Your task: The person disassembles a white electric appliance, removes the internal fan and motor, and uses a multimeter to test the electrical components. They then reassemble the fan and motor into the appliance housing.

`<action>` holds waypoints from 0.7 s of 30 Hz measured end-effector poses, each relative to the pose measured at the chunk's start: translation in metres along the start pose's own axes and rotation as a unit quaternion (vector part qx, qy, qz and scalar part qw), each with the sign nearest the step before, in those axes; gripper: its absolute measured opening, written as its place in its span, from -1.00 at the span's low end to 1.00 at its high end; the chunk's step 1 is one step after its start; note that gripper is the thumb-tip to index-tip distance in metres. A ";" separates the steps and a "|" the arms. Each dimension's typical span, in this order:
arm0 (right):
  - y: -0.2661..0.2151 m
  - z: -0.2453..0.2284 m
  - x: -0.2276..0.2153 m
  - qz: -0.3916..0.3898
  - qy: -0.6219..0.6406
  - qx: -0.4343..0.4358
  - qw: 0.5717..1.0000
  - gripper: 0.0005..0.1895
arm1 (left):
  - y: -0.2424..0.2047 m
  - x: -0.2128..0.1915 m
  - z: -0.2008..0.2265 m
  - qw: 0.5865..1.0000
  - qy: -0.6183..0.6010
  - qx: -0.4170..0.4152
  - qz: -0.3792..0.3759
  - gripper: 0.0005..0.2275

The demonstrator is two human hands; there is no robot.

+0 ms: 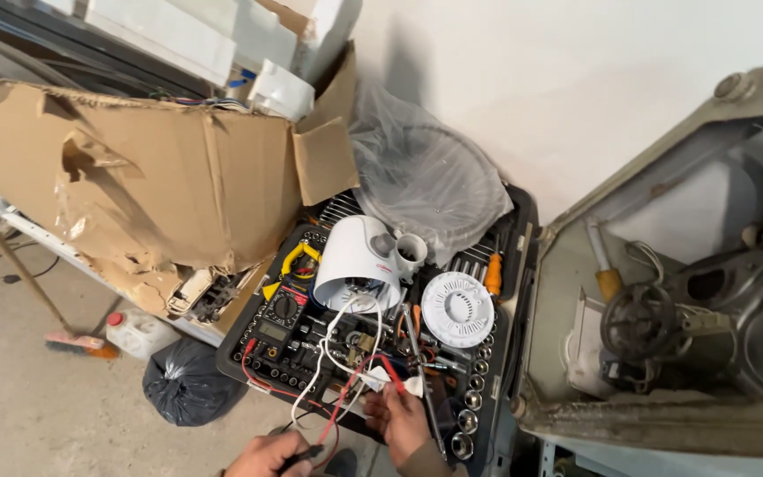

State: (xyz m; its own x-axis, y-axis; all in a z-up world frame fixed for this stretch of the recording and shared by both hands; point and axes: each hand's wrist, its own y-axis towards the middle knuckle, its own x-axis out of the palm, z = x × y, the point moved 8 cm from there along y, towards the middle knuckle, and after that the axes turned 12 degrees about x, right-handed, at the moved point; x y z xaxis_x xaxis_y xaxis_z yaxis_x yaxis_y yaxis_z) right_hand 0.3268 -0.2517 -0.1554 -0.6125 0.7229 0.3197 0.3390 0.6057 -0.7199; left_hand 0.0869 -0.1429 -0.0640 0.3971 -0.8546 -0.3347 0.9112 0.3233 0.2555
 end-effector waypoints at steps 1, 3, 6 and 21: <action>-0.007 0.000 0.001 0.002 0.005 -0.001 1.000 -0.63 | -0.001 0.007 -0.002 1.000 0.000 0.001 -0.005 -0.83; -0.017 0.008 0.007 -0.018 0.075 0.081 0.994 -0.62 | 0.000 0.026 -0.009 0.998 -0.026 0.001 -0.055 -0.86; -0.027 0.031 -0.015 -0.045 0.082 0.109 0.990 -0.54 | 0.003 0.029 -0.003 0.996 -0.042 -0.014 -0.074 -0.86; 0.079 0.114 -0.183 -0.431 0.209 0.004 0.878 -0.54 | 0.041 0.034 0.052 0.986 -0.029 0.058 -0.156 -0.79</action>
State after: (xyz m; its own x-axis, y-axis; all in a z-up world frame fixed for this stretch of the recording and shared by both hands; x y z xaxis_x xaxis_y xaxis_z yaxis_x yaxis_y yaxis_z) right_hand 0.3844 -0.3741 -0.3413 -0.3220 0.0576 0.9450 -0.1277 0.9864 -0.1036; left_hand 0.1320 -0.1802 -0.0176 0.0896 -0.9282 -0.3611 0.9679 -0.0044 0.2515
